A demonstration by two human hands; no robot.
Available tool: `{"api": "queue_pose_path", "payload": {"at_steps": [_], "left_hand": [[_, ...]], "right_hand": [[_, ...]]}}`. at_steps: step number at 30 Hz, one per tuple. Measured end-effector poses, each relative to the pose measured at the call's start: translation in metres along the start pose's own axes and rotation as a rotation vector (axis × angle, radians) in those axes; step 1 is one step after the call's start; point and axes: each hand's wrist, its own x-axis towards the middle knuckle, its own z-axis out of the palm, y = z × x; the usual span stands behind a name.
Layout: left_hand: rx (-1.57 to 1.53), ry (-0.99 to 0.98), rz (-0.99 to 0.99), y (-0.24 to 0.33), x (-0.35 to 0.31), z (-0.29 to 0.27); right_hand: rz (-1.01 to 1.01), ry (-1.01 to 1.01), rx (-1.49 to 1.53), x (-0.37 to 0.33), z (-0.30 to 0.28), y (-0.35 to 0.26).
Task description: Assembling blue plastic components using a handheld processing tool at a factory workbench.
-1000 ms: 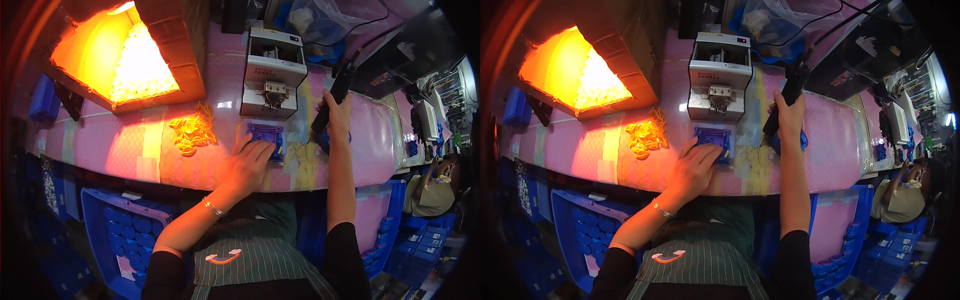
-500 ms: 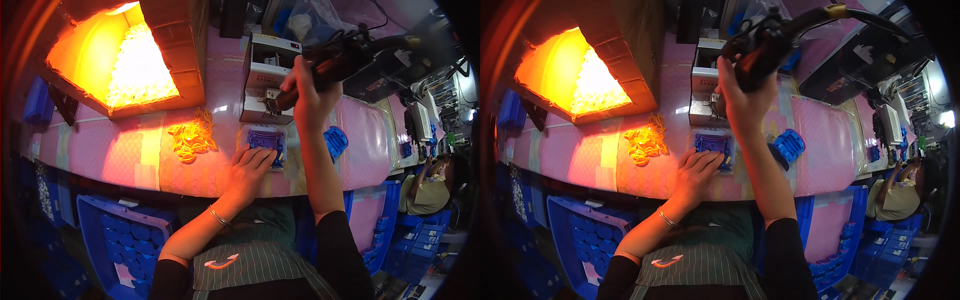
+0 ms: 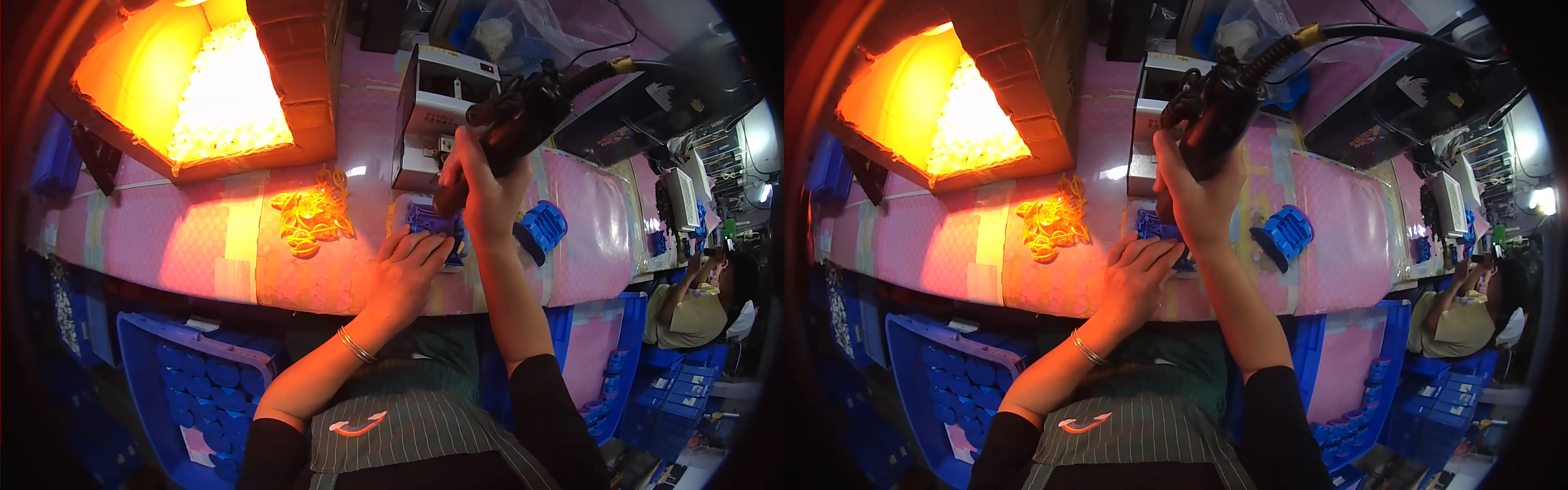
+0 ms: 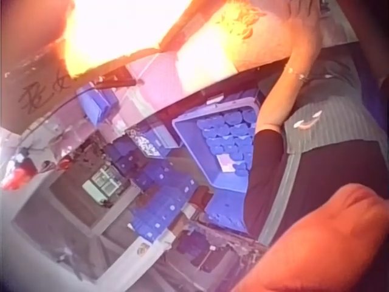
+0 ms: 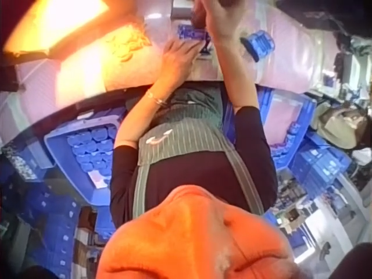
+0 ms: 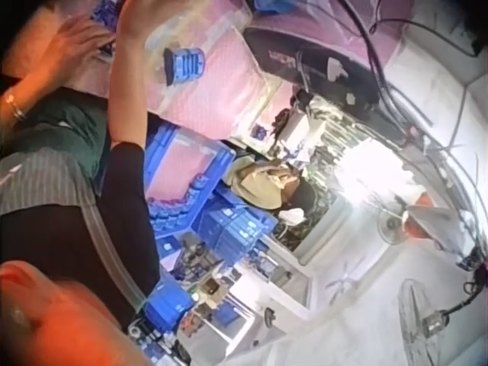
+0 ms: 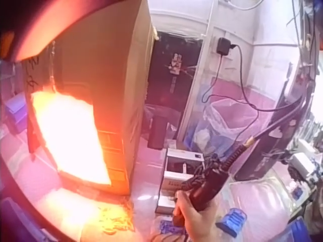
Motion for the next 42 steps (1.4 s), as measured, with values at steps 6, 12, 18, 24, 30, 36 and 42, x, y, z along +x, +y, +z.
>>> {"api": "queue_pose_path", "payload": {"at_steps": [6,12,18,24,30,36,42], "left_hand": [[0.003,-0.003,0.002,0.001,-0.001,0.000],[0.051,-0.013,0.003,0.002,0.001,-0.002],[0.072,-0.037,-0.006,0.001,0.000,-0.004],[0.071,-0.033,-0.002,-0.001,-0.002,0.002],[0.020,0.005,-0.001,0.000,-0.002,0.000],[0.023,0.014,0.015,0.002,0.000,-0.001],[0.039,0.023,0.014,0.002,0.003,-0.001]], "right_hand": [[0.044,0.027,0.006,-0.009,0.000,0.008],[-0.039,-0.028,-0.074,-0.021,-0.012,0.036],[-0.143,-0.153,-0.076,-0.031,-0.018,0.039],[-0.204,-0.078,-0.168,-0.039,-0.017,0.041],[0.080,0.040,-0.034,-0.022,-0.005,0.016],[-0.166,0.139,0.018,0.028,-0.007,-0.010],[-0.231,0.162,-0.028,0.035,0.004,0.007]]}}
